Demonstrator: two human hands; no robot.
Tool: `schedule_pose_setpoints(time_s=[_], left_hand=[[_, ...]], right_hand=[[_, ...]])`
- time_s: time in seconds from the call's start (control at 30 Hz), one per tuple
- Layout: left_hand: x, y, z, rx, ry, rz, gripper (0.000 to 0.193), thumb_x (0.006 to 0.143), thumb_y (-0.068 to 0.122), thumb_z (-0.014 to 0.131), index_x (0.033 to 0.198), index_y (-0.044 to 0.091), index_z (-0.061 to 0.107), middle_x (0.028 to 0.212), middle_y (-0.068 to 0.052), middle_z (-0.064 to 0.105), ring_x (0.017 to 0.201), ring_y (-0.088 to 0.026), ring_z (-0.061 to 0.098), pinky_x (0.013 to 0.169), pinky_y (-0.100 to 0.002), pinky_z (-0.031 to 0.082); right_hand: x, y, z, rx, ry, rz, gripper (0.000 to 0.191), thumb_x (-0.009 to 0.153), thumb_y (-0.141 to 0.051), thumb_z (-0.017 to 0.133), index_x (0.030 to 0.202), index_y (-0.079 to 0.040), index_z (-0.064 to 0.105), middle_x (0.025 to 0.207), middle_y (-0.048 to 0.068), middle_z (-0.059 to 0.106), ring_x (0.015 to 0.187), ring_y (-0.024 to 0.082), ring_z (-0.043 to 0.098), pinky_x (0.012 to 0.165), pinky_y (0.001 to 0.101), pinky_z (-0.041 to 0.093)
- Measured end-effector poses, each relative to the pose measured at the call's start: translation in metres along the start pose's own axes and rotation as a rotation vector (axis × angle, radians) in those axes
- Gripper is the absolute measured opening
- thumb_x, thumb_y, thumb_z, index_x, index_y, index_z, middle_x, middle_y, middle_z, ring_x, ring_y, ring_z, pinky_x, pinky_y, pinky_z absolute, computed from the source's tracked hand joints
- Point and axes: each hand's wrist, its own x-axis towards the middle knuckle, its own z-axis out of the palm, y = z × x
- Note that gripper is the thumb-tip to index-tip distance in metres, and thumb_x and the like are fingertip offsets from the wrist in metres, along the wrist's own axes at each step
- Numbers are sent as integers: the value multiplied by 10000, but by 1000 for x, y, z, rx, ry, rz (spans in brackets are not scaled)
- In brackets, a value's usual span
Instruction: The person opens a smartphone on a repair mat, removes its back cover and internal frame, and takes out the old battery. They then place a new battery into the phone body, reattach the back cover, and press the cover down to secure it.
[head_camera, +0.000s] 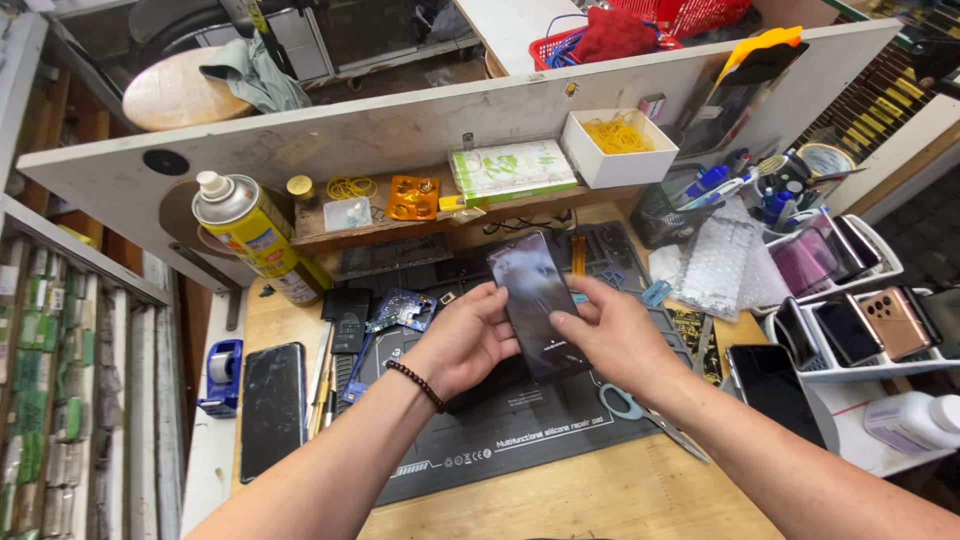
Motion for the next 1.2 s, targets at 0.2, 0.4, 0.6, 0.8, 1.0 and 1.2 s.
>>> schedule_pose_setpoints(time_s=[0.2, 0.4, 0.6, 0.8, 1.0, 1.2], left_hand=[[17, -8, -29, -37, 1, -17, 236, 1058, 183, 494, 1251, 71, 570, 1197, -108, 698, 1093, -258, 687, 958, -462, 568], [22, -12, -46, -17, 46, -22, 273, 1058, 200, 522, 1292, 78, 589, 1192, -95, 698, 1073, -251, 688, 949, -463, 570], [22, -13, -49, -11, 25, -32, 295, 1057, 231, 496, 1306, 94, 576, 1227, -84, 685, 1098, -237, 683, 946, -471, 570], [18, -9, -50, -2, 31, -48, 327, 1070, 237, 483, 1356, 100, 564, 1240, -71, 668, 1111, -218, 668, 959, -479, 561], [17, -6, -50, -15, 20, -56, 358, 1074, 244, 444, 1369, 71, 550, 1280, -89, 664, 1156, -222, 664, 980, -490, 556], [19, -9, -53, 4, 9, -55, 354, 1077, 234, 446, 1375, 77, 556, 1270, -84, 667, 1141, -226, 667, 975, -488, 562]], right_hand=[[11, 15, 3, 72, 3, 16, 598, 883, -118, 658, 1470, -92, 545, 982, 81, 785, 852, 122, 688, 738, 272, 537], [13, 31, 7, 214, -230, 223, 897, 800, -58, 720, 1576, -162, 283, 1036, 83, 747, 851, 133, 691, 704, 308, 584], [28, 48, 25, 29, -187, 142, 716, 803, -113, 760, 1440, -89, 433, 912, 56, 762, 755, 120, 685, 617, 321, 565], [42, 48, 27, 277, -185, 339, 492, 1053, -445, 388, 1091, -46, 673, 825, 50, 726, 649, 140, 635, 582, 310, 516], [30, 37, 25, 145, -250, 301, 352, 939, -267, 613, 1259, -128, 658, 854, 51, 630, 707, 124, 594, 659, 324, 601], [27, 46, 30, 89, -231, 237, 455, 829, -190, 682, 1266, -145, 563, 930, 21, 750, 768, 104, 673, 634, 319, 561]])
